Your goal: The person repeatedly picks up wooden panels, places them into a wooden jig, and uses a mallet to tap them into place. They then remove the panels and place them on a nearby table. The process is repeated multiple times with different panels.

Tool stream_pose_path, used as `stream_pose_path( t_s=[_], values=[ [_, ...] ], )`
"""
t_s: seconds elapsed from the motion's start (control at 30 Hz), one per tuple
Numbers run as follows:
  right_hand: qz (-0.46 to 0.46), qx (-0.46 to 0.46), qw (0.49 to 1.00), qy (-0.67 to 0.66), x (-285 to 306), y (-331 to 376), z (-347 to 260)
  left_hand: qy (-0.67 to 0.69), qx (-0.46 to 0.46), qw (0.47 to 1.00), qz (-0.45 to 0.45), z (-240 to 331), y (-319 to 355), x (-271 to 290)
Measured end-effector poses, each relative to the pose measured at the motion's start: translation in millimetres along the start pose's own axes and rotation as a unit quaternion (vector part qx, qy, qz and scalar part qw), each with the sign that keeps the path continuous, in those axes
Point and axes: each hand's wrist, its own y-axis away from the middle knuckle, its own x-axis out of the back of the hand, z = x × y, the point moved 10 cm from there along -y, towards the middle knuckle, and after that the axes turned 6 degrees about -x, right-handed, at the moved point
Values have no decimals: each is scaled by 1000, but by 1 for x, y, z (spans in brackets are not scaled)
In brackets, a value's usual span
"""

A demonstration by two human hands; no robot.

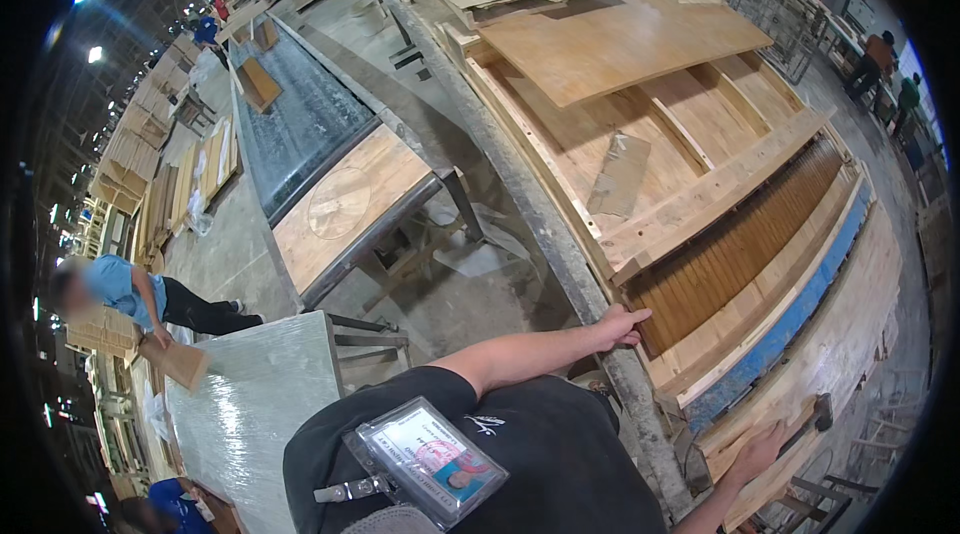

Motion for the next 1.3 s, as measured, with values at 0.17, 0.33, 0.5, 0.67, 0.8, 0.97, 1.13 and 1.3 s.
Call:
stream_pose_path(
  t_s=[0.17, 0.33, 0.5, 0.67, 0.8, 0.97, 1.13, 1.3],
  values=[
    [10, 19, 1000, -2, -4, 17, -10, -17, -43, 999, 20, -2, 1, 17],
    [98, 177, 979, 31, 17, -7, 25, -36, -27, 999, 22, 4, -16, -28],
    [45, 34, 998, -41, 4, 3, 18, 38, -43, 998, 4, -8, -10, -3],
    [86, -6, 996, 3, 33, -1, -9, 34, -58, 996, -52, 20, 9, -22],
    [103, -13, 994, 21, 38, -1, 6, 12, -54, 997, -52, 17, 18, -31],
    [108, -21, 994, -1, 31, 2, 0, -1, -48, 996, -69, 23, 16, -25],
    [124, -21, 992, -9, 33, 1, 3, -5, -59, 996, -67, 24, 19, -28],
    [130, -16, 991, -6, 36, 2, 5, -16, -51, 997, -58, 21, 19, -27]
  ],
)
